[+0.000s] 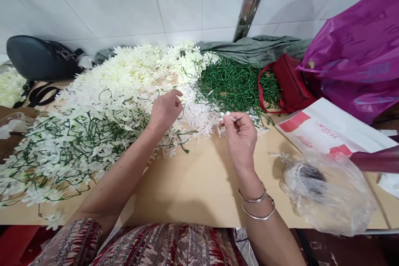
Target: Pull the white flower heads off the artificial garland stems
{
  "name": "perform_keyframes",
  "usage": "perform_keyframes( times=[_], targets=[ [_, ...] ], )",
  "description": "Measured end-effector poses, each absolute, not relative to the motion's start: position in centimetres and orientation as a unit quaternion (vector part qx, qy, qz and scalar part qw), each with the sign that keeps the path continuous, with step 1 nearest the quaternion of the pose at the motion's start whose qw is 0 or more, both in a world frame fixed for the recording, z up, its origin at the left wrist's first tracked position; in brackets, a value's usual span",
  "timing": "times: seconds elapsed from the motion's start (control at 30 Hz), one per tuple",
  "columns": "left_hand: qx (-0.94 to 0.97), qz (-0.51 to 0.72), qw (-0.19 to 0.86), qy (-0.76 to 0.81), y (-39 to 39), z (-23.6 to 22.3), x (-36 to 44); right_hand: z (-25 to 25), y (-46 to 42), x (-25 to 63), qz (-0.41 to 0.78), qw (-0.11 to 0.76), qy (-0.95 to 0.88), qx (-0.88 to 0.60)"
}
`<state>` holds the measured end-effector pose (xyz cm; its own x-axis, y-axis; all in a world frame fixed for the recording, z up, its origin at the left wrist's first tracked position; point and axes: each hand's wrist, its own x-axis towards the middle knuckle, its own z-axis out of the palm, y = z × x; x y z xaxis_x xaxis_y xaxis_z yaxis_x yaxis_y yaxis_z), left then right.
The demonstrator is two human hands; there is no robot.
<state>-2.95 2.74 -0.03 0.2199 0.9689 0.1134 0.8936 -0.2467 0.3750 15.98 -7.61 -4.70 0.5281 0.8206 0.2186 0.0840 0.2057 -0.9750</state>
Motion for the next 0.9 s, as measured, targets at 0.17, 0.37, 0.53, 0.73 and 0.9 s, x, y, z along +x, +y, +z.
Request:
perform_keyframes(
  times=[0.17,0.37,0.53,0.73,0.9],
  targets=[
    [0.737,0.4,0.23,0.494,1.1,1.7,-3.2,-4.6,-7.9,15.8,0.284,0.661,-0.401,-0.567],
    [0.587,0.472,0.569,0.33,-1.7,1.1,-2.1,-4.8,-7.8,15.7,0.342,0.679,-0.378,-0.529],
    [0.461,0.484,0.673,0.316,-3.5,-2.1,-1.7,-4.6,-7.6,15.8,0.494,0.7,-0.305,-0.416],
    [0.476,0.45,0.671,0.346,-4.9,-3.6,-1.8,-3.7,-8.0,15.6,0.551,0.665,-0.332,-0.378],
    [0.52,0.406,0.665,0.349,-5.7,-3.7,-1.6,-4.2,-8.1,15.6,0.525,0.636,-0.373,-0.425]
  ],
)
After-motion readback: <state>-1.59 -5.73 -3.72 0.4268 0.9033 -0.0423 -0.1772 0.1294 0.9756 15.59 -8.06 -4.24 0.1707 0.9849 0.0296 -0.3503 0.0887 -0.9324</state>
